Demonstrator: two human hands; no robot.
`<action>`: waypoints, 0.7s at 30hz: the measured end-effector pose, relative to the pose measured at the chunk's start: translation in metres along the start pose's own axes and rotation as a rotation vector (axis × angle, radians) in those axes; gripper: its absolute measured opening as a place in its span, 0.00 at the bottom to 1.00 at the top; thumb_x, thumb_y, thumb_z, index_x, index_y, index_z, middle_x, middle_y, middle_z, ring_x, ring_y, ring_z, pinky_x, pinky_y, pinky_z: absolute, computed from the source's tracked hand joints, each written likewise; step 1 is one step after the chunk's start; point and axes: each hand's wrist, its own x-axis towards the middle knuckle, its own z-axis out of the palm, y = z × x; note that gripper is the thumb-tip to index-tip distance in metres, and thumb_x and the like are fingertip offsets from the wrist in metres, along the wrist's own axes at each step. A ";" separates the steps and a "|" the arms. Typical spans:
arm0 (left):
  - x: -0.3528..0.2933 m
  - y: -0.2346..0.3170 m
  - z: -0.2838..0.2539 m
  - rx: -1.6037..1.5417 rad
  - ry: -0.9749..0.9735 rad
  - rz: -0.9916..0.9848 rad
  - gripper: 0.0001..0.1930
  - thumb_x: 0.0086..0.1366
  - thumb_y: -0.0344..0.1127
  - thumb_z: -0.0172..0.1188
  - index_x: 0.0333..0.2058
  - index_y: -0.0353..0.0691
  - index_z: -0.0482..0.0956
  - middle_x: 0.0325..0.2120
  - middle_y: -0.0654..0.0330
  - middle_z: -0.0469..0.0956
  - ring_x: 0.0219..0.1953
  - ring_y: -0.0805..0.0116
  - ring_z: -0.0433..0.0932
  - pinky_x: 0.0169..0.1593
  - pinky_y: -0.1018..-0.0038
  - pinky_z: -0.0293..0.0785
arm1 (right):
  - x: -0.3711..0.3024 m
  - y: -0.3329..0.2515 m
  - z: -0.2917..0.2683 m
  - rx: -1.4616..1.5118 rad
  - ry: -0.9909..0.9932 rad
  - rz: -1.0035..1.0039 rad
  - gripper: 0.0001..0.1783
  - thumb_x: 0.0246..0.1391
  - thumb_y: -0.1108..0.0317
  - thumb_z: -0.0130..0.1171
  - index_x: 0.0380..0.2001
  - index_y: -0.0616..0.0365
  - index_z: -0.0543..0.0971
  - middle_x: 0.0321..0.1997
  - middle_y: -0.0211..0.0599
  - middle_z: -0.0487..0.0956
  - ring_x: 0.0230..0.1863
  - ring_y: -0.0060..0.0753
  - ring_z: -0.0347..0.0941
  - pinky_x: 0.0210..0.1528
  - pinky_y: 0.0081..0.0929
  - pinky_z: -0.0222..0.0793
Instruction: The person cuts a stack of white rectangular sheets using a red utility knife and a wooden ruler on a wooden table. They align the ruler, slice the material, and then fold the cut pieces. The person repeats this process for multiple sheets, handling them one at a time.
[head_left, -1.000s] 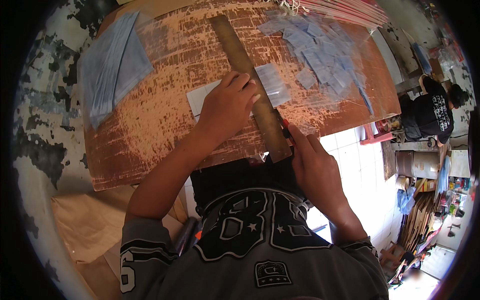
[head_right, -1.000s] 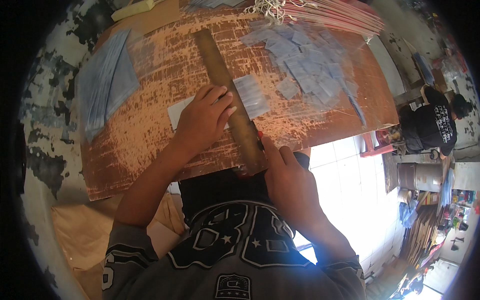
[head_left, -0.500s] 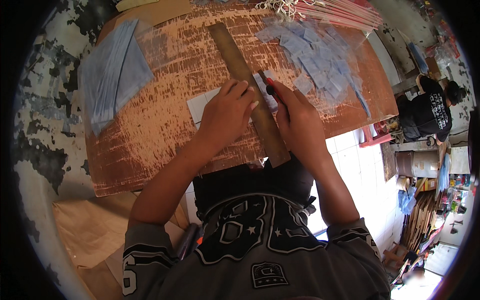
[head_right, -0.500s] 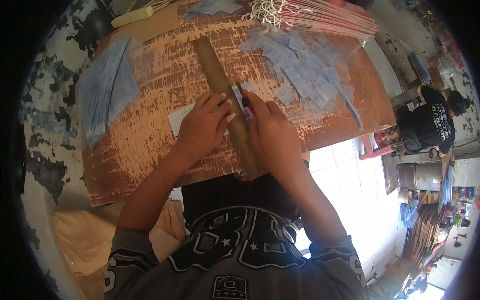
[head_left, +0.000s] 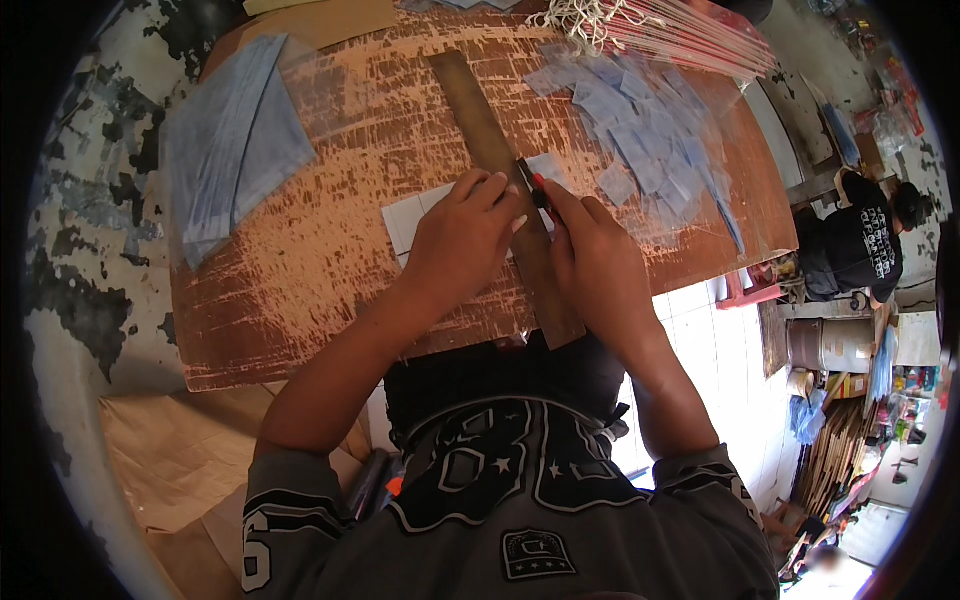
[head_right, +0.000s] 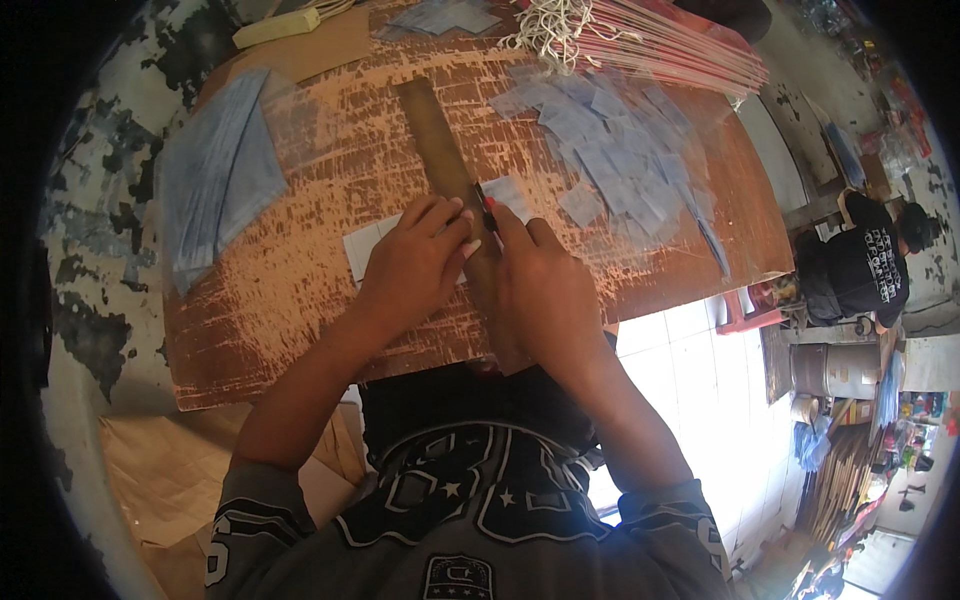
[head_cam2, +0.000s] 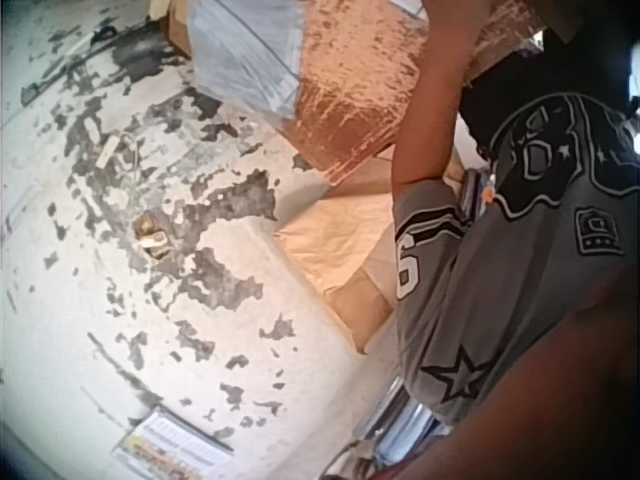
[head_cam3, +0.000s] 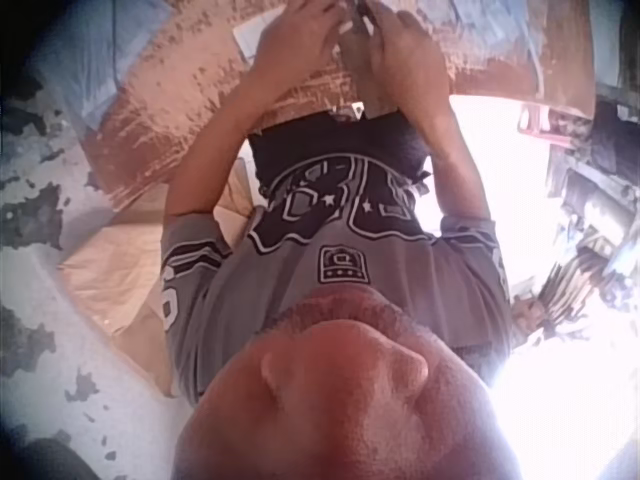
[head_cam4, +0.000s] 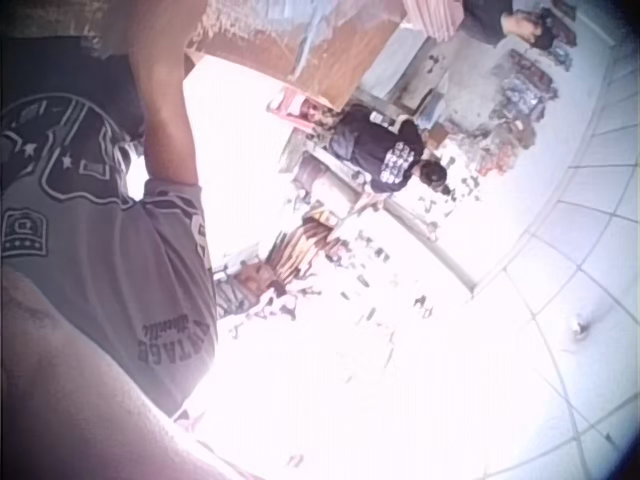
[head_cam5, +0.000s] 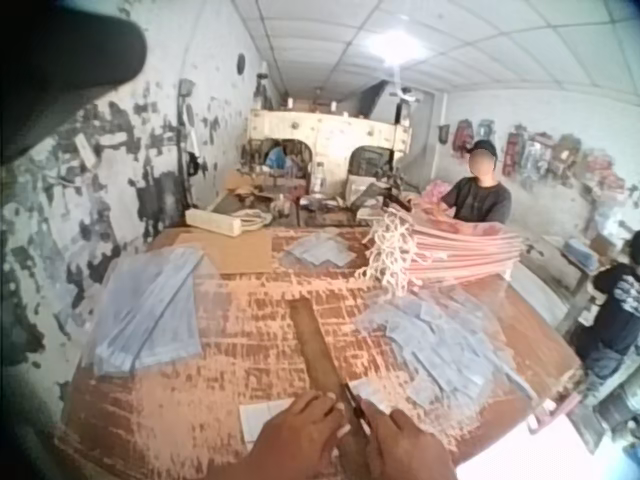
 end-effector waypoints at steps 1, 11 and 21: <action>0.000 0.000 0.001 0.003 -0.001 0.002 0.12 0.73 0.34 0.66 0.51 0.35 0.85 0.58 0.49 0.82 0.63 0.47 0.79 0.61 0.56 0.83 | 0.000 0.000 -0.001 -0.005 -0.003 -0.002 0.29 0.65 0.69 0.62 0.70 0.54 0.77 0.46 0.50 0.83 0.37 0.60 0.87 0.37 0.51 0.85; 0.000 0.000 -0.003 0.048 -0.009 0.028 0.13 0.73 0.34 0.66 0.52 0.35 0.85 0.57 0.50 0.83 0.63 0.49 0.79 0.61 0.57 0.83 | -0.034 -0.009 -0.027 -0.007 -0.167 0.088 0.31 0.68 0.68 0.62 0.73 0.53 0.73 0.47 0.49 0.81 0.38 0.59 0.86 0.39 0.51 0.85; -0.001 -0.004 0.003 0.046 0.006 0.046 0.13 0.73 0.34 0.66 0.52 0.37 0.85 0.56 0.51 0.83 0.62 0.50 0.79 0.61 0.58 0.83 | -0.088 -0.018 -0.057 -0.058 -0.221 0.118 0.34 0.64 0.74 0.63 0.73 0.53 0.72 0.45 0.46 0.80 0.37 0.54 0.86 0.38 0.49 0.84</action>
